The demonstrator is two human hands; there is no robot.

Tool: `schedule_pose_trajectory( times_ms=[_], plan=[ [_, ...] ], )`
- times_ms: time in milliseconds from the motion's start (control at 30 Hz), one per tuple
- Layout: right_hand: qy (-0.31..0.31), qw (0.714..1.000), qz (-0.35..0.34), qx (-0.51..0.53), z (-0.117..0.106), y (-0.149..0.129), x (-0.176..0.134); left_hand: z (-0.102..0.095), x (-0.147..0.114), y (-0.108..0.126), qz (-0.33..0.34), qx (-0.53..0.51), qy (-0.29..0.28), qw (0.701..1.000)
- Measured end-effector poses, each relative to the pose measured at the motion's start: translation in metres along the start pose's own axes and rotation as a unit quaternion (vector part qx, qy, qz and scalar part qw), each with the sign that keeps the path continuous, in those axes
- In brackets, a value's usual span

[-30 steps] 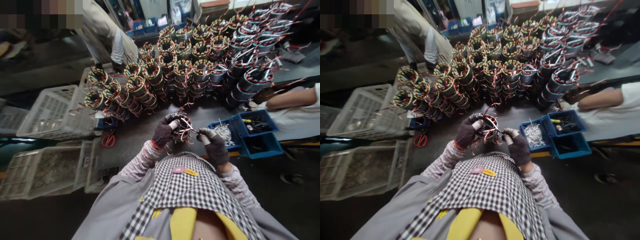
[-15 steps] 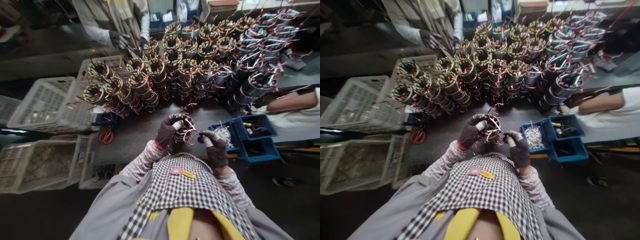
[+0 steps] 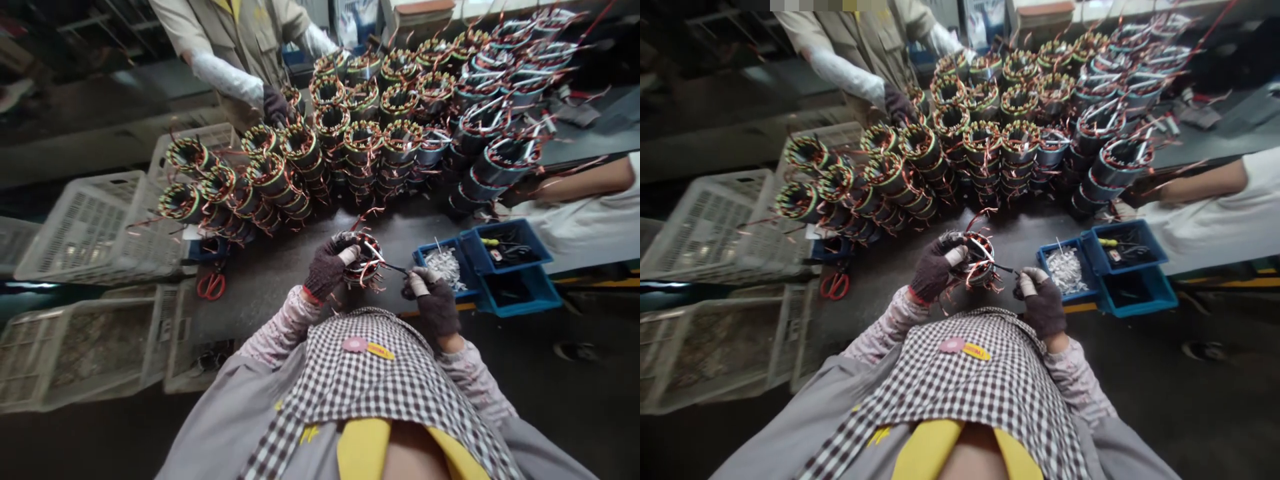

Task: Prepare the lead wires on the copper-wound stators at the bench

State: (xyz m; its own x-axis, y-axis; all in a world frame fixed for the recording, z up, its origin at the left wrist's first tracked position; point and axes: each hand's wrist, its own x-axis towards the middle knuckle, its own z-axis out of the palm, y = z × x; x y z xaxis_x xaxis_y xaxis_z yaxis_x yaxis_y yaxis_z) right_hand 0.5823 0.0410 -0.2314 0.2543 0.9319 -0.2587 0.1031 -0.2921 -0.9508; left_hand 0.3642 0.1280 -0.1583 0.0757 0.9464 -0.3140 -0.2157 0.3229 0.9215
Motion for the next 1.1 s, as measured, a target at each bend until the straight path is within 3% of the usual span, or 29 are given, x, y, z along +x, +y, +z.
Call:
schedule_pose_trajectory(
  times_ms=[100,300,467,667,867,1100],
  plan=[
    [0.015,1.000,0.008,0.015,-0.004,0.014,-0.004,0.000,0.001,-0.001,0.006,0.009,0.014,1.000],
    [-0.004,0.999,0.024,0.028,0.017,0.020,0.015,0.001,0.004,0.000,0.002,0.031,0.001,1.000],
    [0.002,1.000,0.009,0.015,0.027,0.042,0.030,0.002,0.002,0.002,0.027,0.046,0.011,0.999],
    [-0.080,0.977,0.095,0.174,0.033,0.049,0.034,0.002,0.003,0.000,0.029,0.040,0.021,0.999],
    [-0.035,0.981,0.084,0.173,0.038,0.043,0.031,0.002,0.005,-0.005,0.023,0.046,0.025,0.998],
    [-0.038,0.975,0.113,0.188,0.039,0.047,0.030,-0.002,0.004,-0.007,0.017,0.052,0.029,0.998]
  ],
)
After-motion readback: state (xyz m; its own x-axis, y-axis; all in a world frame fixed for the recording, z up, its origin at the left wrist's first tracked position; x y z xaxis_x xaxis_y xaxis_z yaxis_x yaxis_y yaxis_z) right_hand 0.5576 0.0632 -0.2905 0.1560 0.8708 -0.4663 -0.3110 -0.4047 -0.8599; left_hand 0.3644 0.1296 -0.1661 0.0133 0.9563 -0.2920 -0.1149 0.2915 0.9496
